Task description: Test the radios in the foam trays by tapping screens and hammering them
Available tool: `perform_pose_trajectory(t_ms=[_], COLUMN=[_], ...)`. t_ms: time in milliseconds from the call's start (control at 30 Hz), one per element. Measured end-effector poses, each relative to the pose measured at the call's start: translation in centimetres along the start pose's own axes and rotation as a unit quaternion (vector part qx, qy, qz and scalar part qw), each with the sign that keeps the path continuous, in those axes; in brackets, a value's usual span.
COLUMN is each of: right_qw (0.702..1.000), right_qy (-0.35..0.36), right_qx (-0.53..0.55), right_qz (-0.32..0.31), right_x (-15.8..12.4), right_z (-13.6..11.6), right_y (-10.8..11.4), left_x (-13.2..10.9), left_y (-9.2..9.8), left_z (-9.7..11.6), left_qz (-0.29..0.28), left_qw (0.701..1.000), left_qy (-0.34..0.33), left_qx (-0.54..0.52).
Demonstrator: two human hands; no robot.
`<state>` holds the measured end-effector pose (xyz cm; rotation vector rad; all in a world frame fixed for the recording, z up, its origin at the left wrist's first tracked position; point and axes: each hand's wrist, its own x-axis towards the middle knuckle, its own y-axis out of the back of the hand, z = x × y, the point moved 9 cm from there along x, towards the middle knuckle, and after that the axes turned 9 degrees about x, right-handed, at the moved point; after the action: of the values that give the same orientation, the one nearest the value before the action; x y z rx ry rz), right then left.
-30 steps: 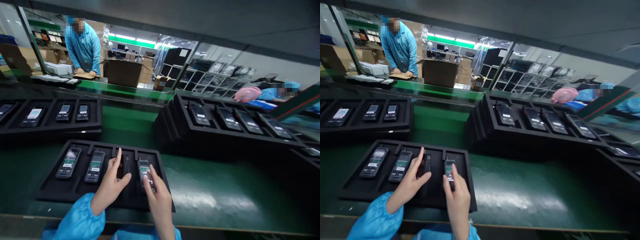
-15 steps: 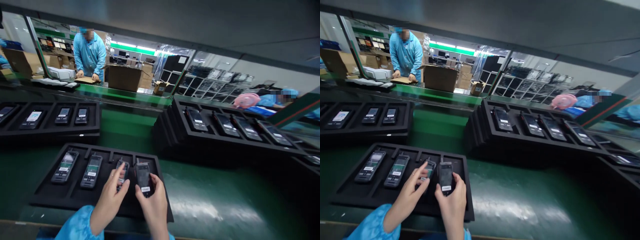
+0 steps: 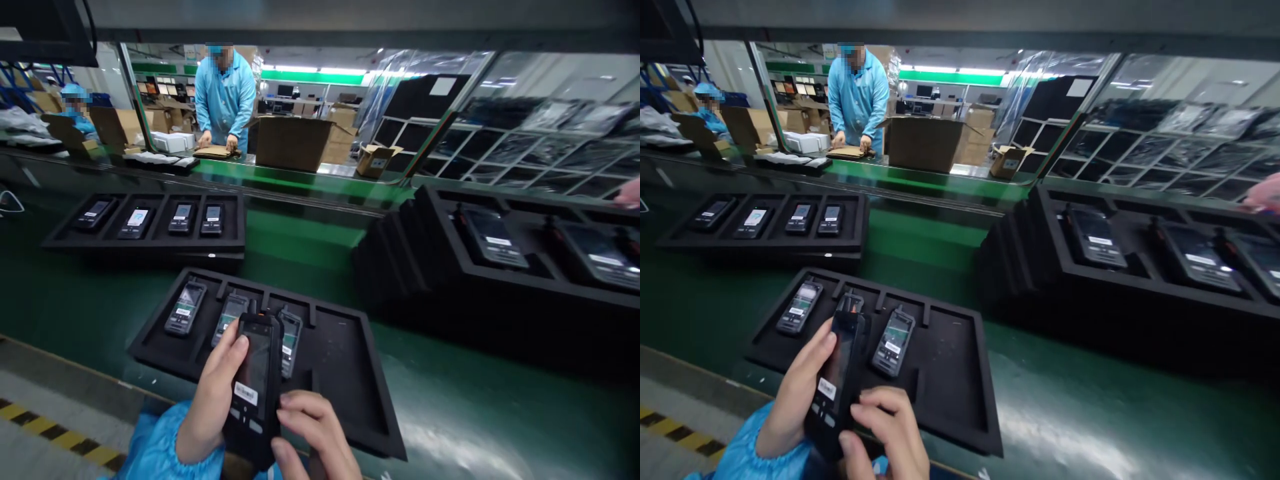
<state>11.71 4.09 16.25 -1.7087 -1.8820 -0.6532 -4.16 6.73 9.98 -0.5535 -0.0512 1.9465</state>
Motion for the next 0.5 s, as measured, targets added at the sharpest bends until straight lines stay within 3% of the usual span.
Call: perform_pose_trajectory(t_ms=[133,267,433,500], right_qw=[1.000,0.996,0.980,0.981], right_qy=[0.020,0.056,0.154,0.131], right_qx=[-0.004,-0.042,-0.130,-0.129], right_qz=[0.022,-0.048,-0.005,-0.061], right_x=[0.1,0.2,1.2,1.7], right_z=[-0.8,-1.6,-3.7,-3.4], right_y=[-0.1,-1.2,-0.3,-0.8], left_x=[-0.4,-0.7,-1.3,-1.4], left_y=[0.4,0.8,0.7,0.6], left_z=[-0.3,-0.8,-1.8,-1.7], left_qz=[0.013,0.024,0.003,0.000], left_qw=[1.000,0.998,0.995,0.994], left_qy=[0.017,0.039,0.088,0.090], left_qx=[-0.016,-0.037,-0.054,-0.058])
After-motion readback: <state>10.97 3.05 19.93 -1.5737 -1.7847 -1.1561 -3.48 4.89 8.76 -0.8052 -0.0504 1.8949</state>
